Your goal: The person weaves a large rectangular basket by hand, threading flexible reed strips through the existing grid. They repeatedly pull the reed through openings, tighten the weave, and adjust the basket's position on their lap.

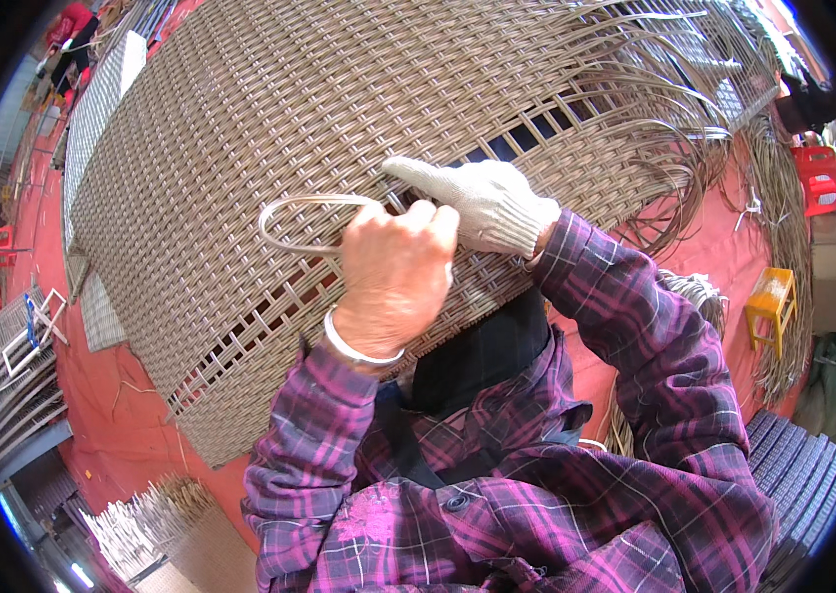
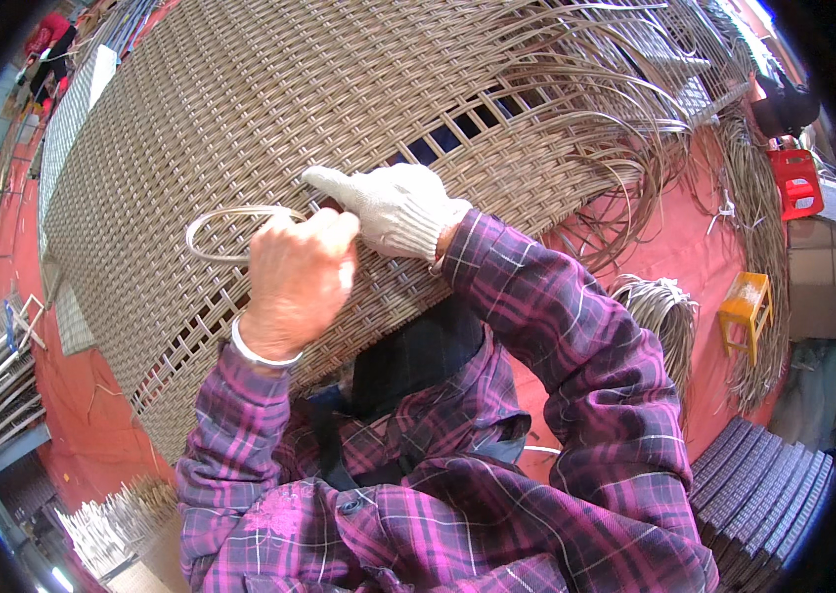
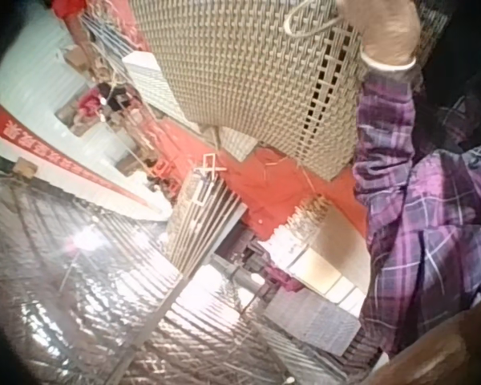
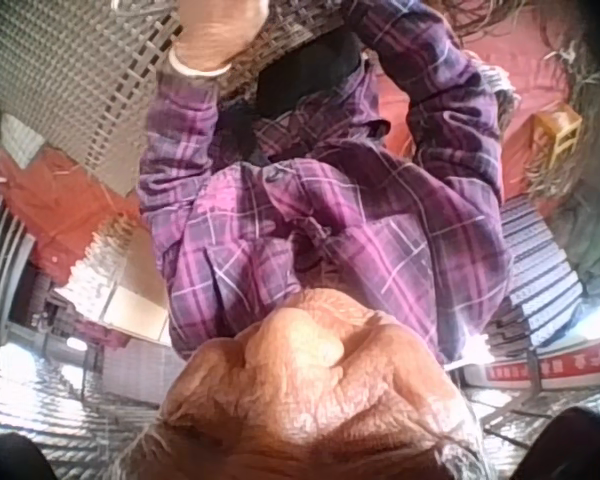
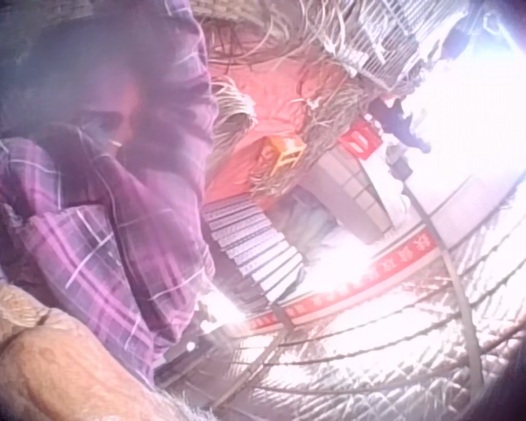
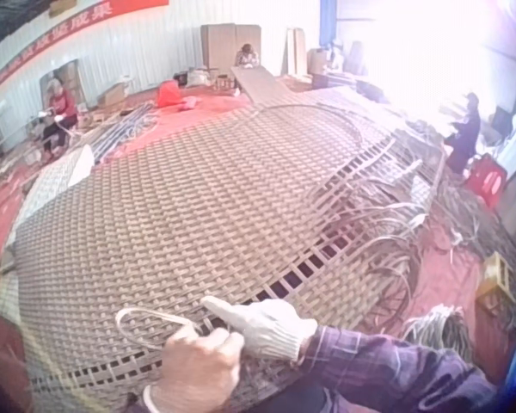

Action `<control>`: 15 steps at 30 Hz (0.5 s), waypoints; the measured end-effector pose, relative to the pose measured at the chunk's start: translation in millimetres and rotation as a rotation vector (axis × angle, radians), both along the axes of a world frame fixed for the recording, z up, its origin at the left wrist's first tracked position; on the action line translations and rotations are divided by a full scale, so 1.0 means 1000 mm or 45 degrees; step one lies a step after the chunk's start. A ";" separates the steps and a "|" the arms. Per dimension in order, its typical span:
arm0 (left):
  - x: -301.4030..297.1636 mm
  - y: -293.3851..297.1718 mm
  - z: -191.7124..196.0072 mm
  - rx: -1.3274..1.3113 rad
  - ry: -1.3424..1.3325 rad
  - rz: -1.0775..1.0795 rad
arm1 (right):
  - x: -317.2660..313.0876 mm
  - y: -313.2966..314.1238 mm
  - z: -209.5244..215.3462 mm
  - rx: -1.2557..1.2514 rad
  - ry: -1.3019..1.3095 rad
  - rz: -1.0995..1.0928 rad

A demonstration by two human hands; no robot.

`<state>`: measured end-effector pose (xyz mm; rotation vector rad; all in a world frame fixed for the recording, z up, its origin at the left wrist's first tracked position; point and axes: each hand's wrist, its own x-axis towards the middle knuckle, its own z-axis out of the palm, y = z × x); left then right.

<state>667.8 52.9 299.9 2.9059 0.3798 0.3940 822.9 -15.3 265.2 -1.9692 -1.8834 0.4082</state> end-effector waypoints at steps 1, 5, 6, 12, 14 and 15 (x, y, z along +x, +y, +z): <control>-0.006 0.003 -0.002 -0.113 0.027 0.031 | -0.001 0.000 -0.002 -0.025 0.004 -0.027; -0.012 0.007 -0.012 -0.121 -0.133 0.110 | -0.003 -0.001 -0.007 0.018 0.052 -0.086; -0.014 0.010 -0.011 -0.123 -0.155 0.154 | -0.004 -0.002 -0.008 -0.002 0.048 -0.116; -0.028 0.018 0.008 0.024 -0.120 0.322 | -0.004 -0.001 -0.007 0.022 0.088 -0.108; -0.025 0.011 0.007 0.101 -0.091 0.212 | -0.005 -0.002 -0.005 -0.004 0.065 -0.140; -0.019 0.006 0.003 0.124 -0.073 0.187 | -0.006 -0.003 -0.005 0.032 0.109 -0.127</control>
